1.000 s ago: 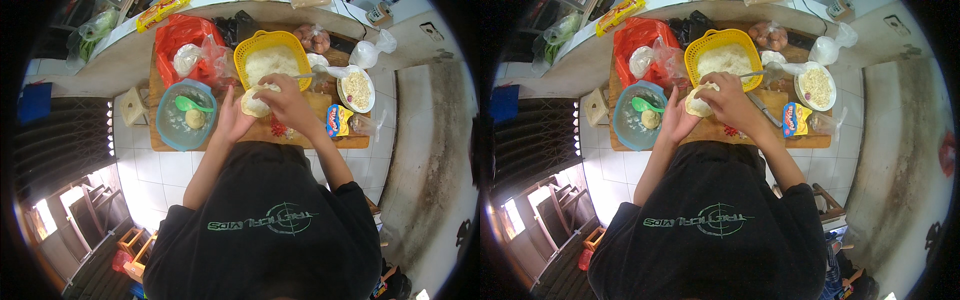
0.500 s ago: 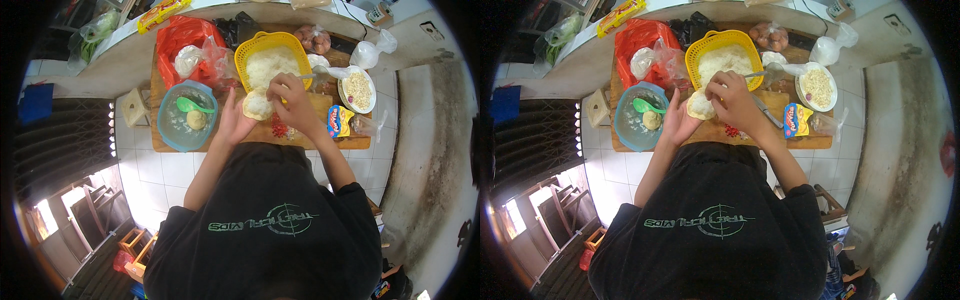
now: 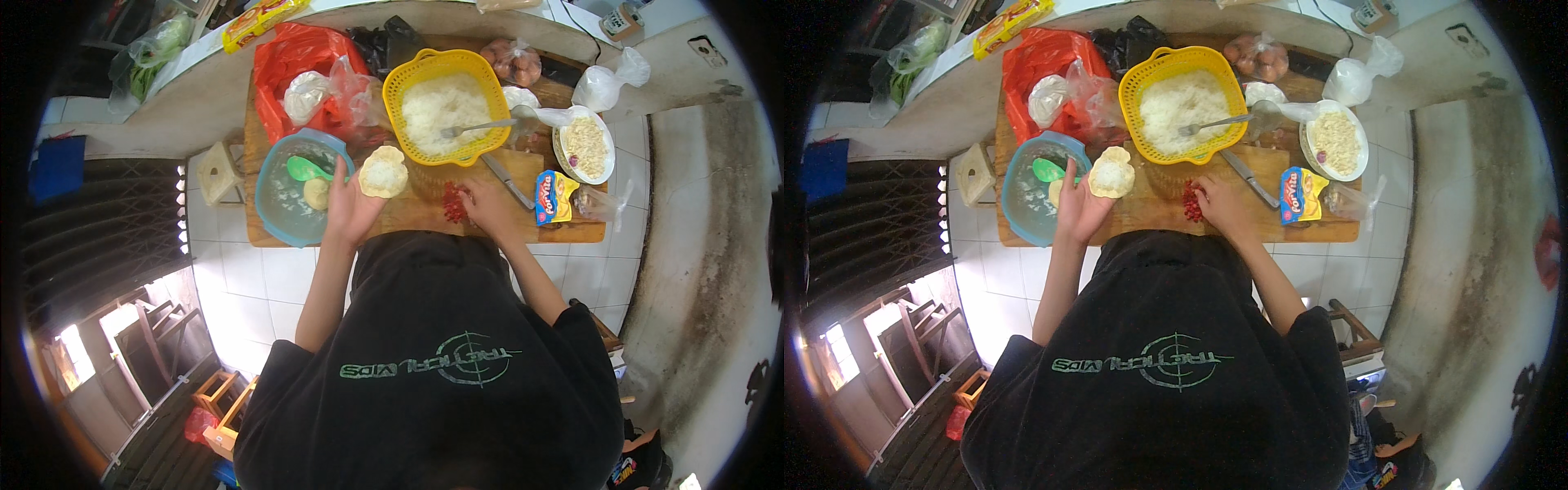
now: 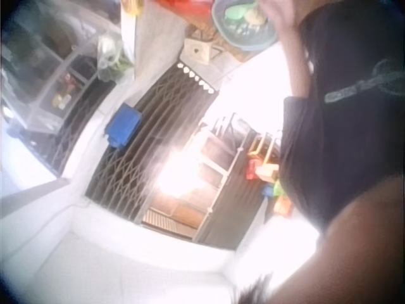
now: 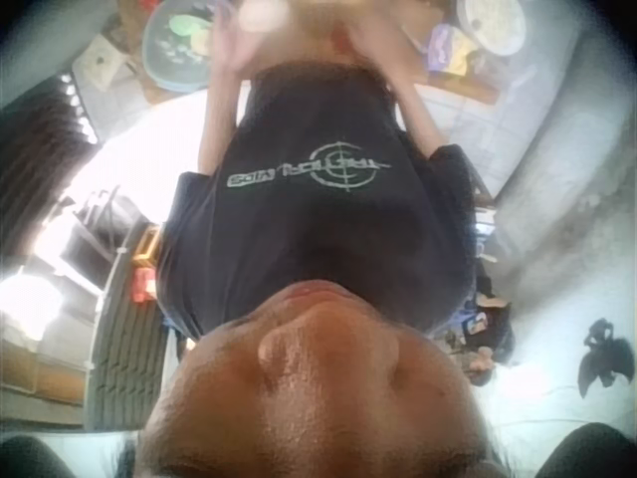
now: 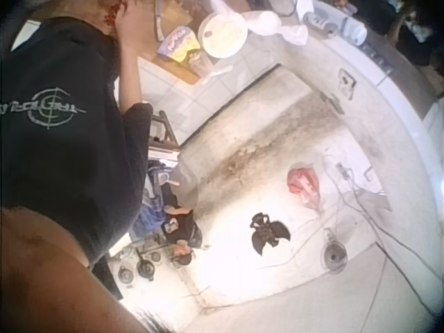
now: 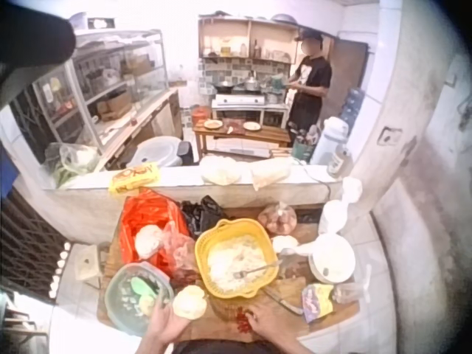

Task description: The person prepares bread dough by adding a scoop of filling to a flattened piece of dough and then folding the edges to enclose the filling.

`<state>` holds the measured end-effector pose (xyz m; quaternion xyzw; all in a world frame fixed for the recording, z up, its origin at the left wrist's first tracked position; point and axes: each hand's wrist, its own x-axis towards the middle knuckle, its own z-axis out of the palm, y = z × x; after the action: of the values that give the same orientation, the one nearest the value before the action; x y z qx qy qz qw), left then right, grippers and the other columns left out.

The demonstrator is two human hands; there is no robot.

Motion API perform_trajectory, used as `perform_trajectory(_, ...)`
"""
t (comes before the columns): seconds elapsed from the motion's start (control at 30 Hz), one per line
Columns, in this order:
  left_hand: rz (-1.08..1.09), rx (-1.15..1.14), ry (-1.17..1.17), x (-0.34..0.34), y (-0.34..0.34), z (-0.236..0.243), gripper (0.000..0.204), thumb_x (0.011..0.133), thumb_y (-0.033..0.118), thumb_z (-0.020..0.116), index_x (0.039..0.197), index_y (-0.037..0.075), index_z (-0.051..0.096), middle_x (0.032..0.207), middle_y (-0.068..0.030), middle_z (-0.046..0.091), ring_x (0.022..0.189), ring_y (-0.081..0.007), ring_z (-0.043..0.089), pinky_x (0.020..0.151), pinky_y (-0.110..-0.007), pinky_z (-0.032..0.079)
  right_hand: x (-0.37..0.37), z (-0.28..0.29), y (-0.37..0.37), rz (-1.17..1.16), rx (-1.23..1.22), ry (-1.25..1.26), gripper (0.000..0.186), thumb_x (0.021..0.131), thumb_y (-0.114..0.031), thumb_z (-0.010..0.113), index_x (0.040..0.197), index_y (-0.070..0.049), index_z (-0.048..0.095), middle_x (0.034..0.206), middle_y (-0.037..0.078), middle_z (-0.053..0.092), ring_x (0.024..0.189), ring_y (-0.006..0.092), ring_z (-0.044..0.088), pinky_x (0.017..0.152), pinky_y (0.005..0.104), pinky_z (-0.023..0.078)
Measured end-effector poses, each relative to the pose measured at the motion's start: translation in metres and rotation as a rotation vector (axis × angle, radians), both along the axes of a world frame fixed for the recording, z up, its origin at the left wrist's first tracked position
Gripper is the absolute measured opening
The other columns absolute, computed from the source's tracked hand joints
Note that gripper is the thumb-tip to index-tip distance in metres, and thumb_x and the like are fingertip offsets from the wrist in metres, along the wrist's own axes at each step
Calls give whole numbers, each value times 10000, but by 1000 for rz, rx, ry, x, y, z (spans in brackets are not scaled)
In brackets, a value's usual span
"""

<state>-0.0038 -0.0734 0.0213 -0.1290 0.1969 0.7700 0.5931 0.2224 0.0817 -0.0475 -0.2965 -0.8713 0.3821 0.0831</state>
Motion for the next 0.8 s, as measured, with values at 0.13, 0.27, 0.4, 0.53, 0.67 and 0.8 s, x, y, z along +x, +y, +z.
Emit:
perform_trajectory(0.13, -1, 2, -24, 4, -1, 2, 746, 1022, 532, 315, 1458, -72, 269, 1497, -222, 364, 1399, -332, 346, 1180, -458, 257, -9, -30, -2, -69, 77, -63, 211, 912, -177, 565, 1047, -37, 646, 1090, 220, 628, 962, 394, 615, 809, 459, 507)
perform_trajectory(0.27, -3, -9, 21, 8, 0, 5, 767, 1021, 542, 304, 1445, -96, 271, 1481, -237, 375, 1382, -343, 368, 1170, -457, 275, -19, -40, 6, 67, 168, -140, 248, 908, -213, 554, 1081, -68, 656, 1169, 230, 619, 911, 398, 642, 787, 471, 522)
perform_trajectory(0.4, -6, 13, 15, 5, -2, 4, 743, 1020, 541, 314, 1465, -53, 271, 1503, -212, 360, 1401, -330, 344, 1181, -455, 256, -24, -45, 10, 143, 212, -222, 283, 891, -224, 550, 1107, -79, 661, 1255, 233, 593, 851, 394, 666, 764, 485, 531)
perform_trajectory(0.53, 12, -2, 23, 5, -3, 4, 752, 1024, 540, 294, 1451, -79, 279, 1484, -229, 377, 1383, -341, 368, 1171, -459, 276, -26, -44, 11, 169, 199, -236, 323, 879, -213, 551, 1156, -74, 641, 1278, 242, 578, 838, 391, 673, 766, 490, 533)
perform_trajectory(0.67, 0, -7, 11, 6, -3, 3, 739, 1022, 537, 307, 1461, -56, 276, 1500, -217, 361, 1397, -336, 350, 1183, -456, 252, -28, -43, 9, 173, 224, -279, 326, 881, -224, 562, 1149, -50, 625, 1243, 234, 597, 849, 381, 670, 763, 479, 535)
perform_trajectory(0.8, 5, 13, -4, 6, -1, 2, 745, 1022, 540, 301, 1454, -67, 284, 1496, -225, 362, 1398, -339, 347, 1182, -460, 253, -28, -28, 0, 168, 318, -143, 210, 908, -222, 572, 990, -33, 614, 1152, 183, 625, 885, 344, 658, 743, 442, 541)
